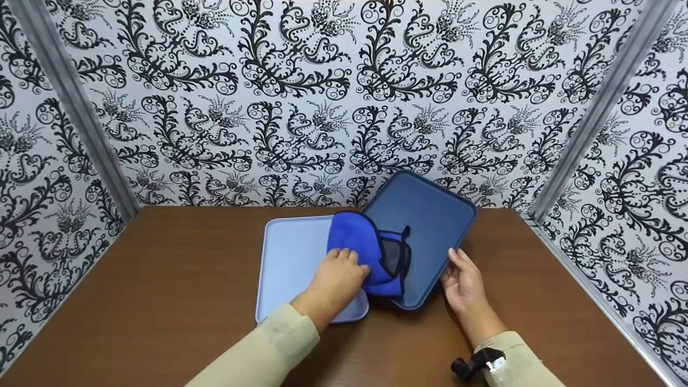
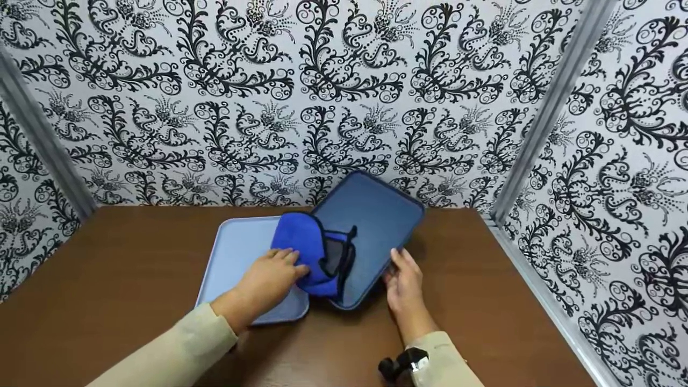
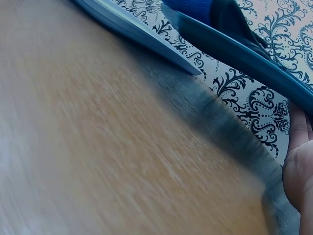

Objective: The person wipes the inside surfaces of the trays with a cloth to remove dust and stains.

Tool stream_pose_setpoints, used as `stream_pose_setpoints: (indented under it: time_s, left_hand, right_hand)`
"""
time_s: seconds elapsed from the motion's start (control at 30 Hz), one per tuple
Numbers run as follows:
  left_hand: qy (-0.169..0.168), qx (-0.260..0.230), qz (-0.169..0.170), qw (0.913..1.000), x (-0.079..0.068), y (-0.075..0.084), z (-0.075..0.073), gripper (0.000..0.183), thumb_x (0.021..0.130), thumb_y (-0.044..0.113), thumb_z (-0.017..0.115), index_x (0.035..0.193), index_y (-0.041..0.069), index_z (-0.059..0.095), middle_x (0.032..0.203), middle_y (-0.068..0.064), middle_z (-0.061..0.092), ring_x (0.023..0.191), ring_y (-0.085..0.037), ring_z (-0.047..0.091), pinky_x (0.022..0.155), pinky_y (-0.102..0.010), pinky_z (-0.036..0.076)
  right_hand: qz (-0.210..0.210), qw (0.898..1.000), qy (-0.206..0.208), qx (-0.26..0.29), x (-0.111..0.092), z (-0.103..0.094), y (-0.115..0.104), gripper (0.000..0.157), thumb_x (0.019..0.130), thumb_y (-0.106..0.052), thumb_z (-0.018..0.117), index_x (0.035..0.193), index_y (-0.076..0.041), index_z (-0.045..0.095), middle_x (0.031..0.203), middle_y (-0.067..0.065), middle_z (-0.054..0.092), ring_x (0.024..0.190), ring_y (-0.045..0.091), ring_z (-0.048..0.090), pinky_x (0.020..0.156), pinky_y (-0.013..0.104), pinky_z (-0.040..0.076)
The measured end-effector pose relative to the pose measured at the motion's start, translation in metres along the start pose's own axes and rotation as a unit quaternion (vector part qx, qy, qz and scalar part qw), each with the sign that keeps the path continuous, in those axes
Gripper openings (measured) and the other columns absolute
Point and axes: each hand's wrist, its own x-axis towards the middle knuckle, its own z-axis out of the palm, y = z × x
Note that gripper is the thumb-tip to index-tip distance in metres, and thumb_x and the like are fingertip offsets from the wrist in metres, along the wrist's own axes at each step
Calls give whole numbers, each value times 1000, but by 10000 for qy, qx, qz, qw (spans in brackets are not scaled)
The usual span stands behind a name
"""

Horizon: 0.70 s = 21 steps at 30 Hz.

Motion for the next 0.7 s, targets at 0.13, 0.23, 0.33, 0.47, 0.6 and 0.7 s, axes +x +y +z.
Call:
stream_pose_setpoints:
  time_s: [0.13, 0.23, 0.33, 0.47, 0.6, 0.7]
  left_hand:
    - [-68, -64, -45, 9999, -2, -7, 3, 15, 92, 24, 67, 102, 26, 78, 102, -3, 73, 100, -21, 65, 89, -35, 51]
    - [-22, -70, -57, 10000, -3, -12, 3, 17, 94, 20, 64, 102, 25, 78, 102, -4, 73, 100, -22, 66, 90, -36, 52]
    - [138, -54, -38, 9999, -4, -19, 3, 16, 94, 18, 64, 101, 23, 78, 98, -5, 73, 97, -23, 67, 89, -37, 52]
    - [496, -157, -92, 9986, -9, -32, 4, 15, 93, 15, 65, 101, 21, 76, 95, -7, 72, 95, -24, 67, 88, -38, 54]
    - [819, -585, -331, 9944, -15, -48, 1, 33, 91, 6, 66, 120, 20, 73, 104, -11, 72, 102, -28, 69, 92, -42, 57]
    - [990, -978, -607, 9884, -21, -59, -7, 53, 88, 0, 70, 136, 20, 67, 113, -14, 72, 107, -32, 69, 95, -46, 57]
  right_hand:
    - [25, 10000, -47, 20, 0, 1, 0, 25, 109, -5, 46, 111, -8, 71, 101, 3, 77, 91, 11, 73, 83, 23, 59]
    - [45, 10000, -41, 3, 0, 2, -1, 26, 109, -6, 45, 111, -8, 70, 100, 3, 77, 91, 12, 73, 82, 23, 59]
    - [46, 10000, 6, -36, -1, 1, -1, 26, 110, -6, 45, 111, -8, 70, 100, 3, 77, 91, 12, 73, 82, 24, 60]
    - [45, 9999, 71, -58, -1, 0, -1, 25, 109, -7, 45, 111, -8, 71, 101, 3, 77, 91, 12, 73, 82, 24, 60]
    - [75, 9999, 132, -56, 0, -1, -3, 25, 109, -7, 45, 111, -9, 70, 100, 3, 77, 91, 12, 74, 83, 25, 60]
    - [91, 9997, 248, 8, 1, -3, -6, 25, 110, -8, 45, 110, -9, 70, 98, 2, 78, 90, 12, 74, 83, 25, 60]
